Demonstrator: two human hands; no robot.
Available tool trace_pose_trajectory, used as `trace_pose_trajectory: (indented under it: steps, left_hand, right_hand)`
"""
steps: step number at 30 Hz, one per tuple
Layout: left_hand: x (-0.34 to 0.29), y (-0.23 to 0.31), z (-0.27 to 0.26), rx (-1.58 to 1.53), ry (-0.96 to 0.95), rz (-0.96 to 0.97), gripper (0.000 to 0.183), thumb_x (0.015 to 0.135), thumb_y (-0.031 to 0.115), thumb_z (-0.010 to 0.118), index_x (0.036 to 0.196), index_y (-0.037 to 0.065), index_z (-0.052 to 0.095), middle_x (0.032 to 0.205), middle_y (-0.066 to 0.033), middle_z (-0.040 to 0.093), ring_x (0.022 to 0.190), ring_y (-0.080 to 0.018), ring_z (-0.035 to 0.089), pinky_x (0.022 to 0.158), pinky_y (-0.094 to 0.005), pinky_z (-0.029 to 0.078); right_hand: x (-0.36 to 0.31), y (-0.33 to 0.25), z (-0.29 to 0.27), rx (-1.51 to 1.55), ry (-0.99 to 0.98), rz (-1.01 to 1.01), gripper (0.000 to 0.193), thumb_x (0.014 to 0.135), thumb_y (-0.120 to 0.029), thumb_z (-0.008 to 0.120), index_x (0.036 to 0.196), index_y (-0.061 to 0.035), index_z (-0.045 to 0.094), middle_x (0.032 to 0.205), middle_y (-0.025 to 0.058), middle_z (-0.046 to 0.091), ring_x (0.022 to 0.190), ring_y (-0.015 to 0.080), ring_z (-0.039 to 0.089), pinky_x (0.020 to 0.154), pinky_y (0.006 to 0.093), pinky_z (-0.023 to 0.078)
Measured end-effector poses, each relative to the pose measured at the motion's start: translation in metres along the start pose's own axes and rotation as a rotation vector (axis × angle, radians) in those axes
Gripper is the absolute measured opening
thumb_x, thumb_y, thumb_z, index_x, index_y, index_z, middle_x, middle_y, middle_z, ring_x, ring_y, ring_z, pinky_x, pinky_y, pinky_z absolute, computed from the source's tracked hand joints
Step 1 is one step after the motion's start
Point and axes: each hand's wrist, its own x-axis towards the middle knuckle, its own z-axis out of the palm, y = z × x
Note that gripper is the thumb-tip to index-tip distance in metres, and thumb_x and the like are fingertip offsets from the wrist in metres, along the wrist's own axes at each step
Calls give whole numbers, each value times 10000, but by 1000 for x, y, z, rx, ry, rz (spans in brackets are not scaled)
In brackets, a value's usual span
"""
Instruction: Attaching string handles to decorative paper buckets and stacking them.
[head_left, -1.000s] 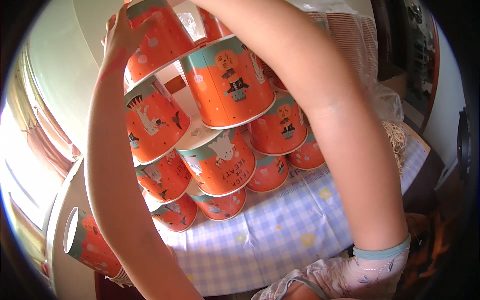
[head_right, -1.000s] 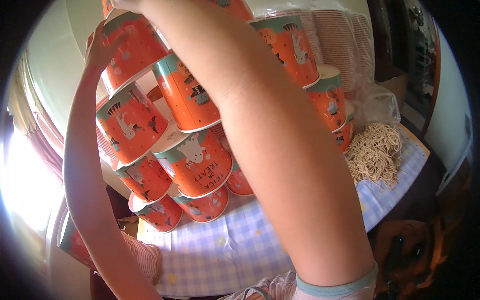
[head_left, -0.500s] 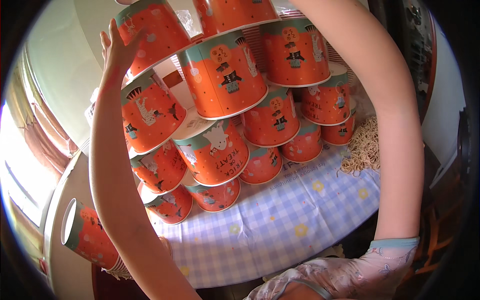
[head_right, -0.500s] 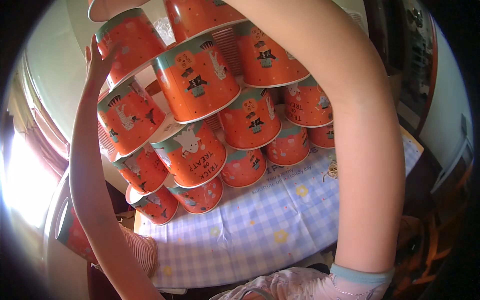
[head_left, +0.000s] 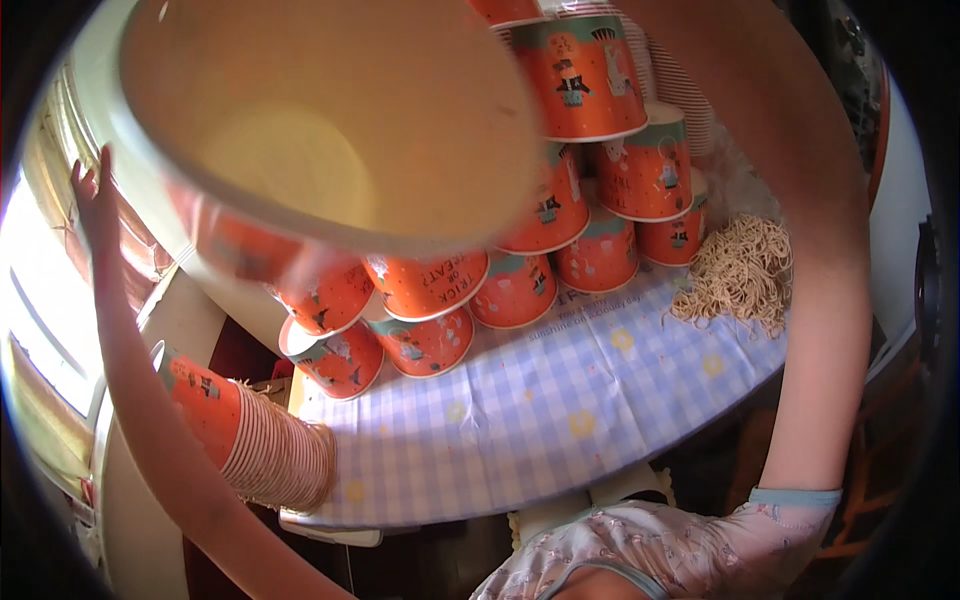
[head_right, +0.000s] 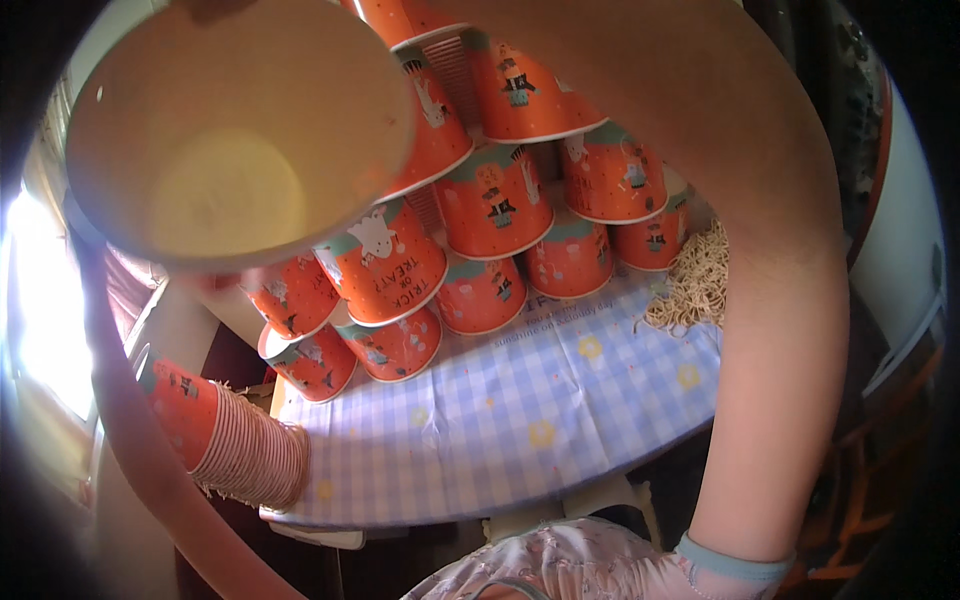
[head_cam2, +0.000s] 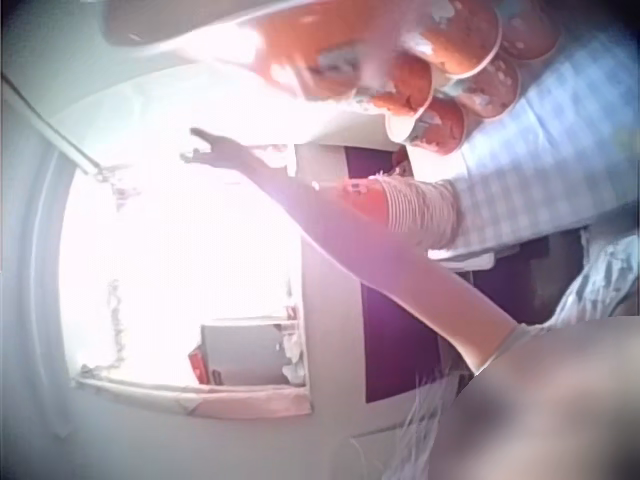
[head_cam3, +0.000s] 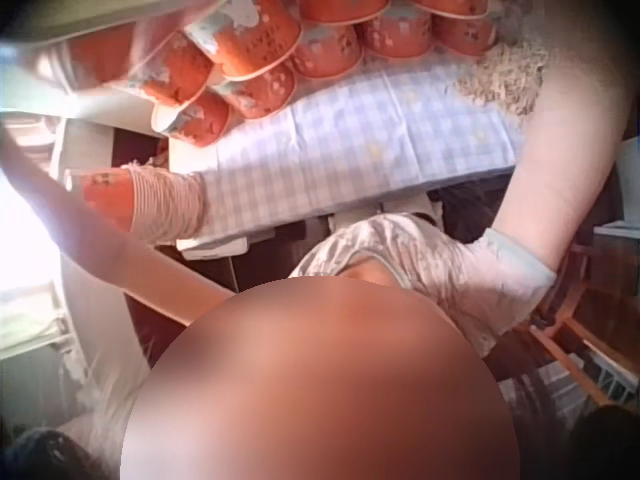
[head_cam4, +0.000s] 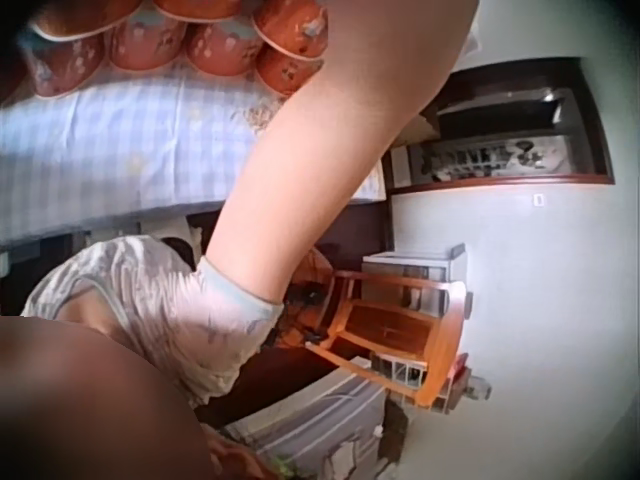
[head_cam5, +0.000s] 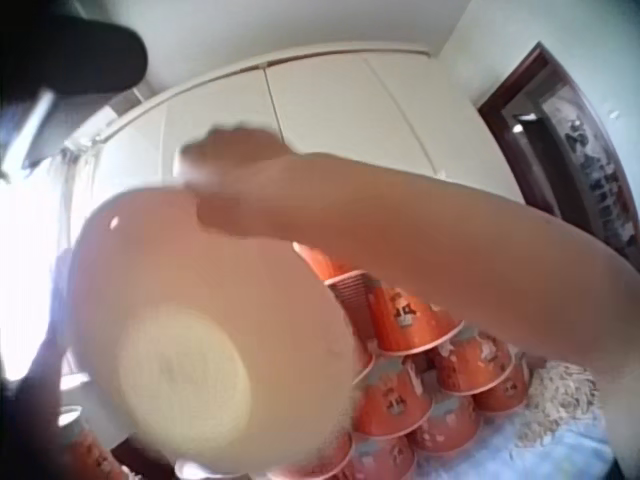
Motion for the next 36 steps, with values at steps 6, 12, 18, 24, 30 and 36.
trace_pose_trajectory:
  steps: [6,12,18,24,30,36]
  left_hand:
    - [-51,-41,-106,27,-83,-31,476,779,343,432,1101,0,358,1016,-106,474,960,-178,436,853,-304,309]
    - [-198,-41,-178,25,-379,-318,361,811,261,386,1075,16,410,1043,-93,453,954,-175,439,843,-286,314]
    - [-362,35,-237,97,-572,-179,131,766,44,435,858,-48,452,879,-134,479,757,-203,477,679,-276,408]
    - [-470,79,-238,-200,-413,-866,255,785,150,443,942,-51,438,864,-107,491,754,-160,473,686,-248,390]
    - [-456,131,-98,-884,-873,-724,597,674,125,560,1172,32,244,1176,-117,324,1032,-231,370,851,-352,284]
    - [-440,148,13,-882,-1109,-836,722,676,168,581,1229,69,126,1256,-118,197,1159,-235,195,893,-384,209]
  right_hand:
    - [-38,-56,44,541,-853,-321,145,583,-108,520,678,-6,561,671,114,541,649,193,515,554,320,408]
    - [-135,-78,81,1031,-1272,119,264,644,-243,581,788,-24,546,737,117,545,750,222,523,620,319,416]
    - [-240,-42,61,1027,-749,549,475,741,-325,492,1126,-84,350,1132,119,360,983,242,416,811,318,354]
    - [-361,-72,46,1392,-486,1115,714,694,-493,471,1211,-83,197,1236,121,232,1114,280,252,874,355,266]
    - [-362,-118,80,1564,-357,1453,696,762,-488,357,1229,-44,94,1264,131,139,1172,209,114,935,323,153]
    - [-359,-143,101,1876,-325,1362,558,823,-414,244,1234,-64,99,1272,88,130,1175,177,88,947,310,115]
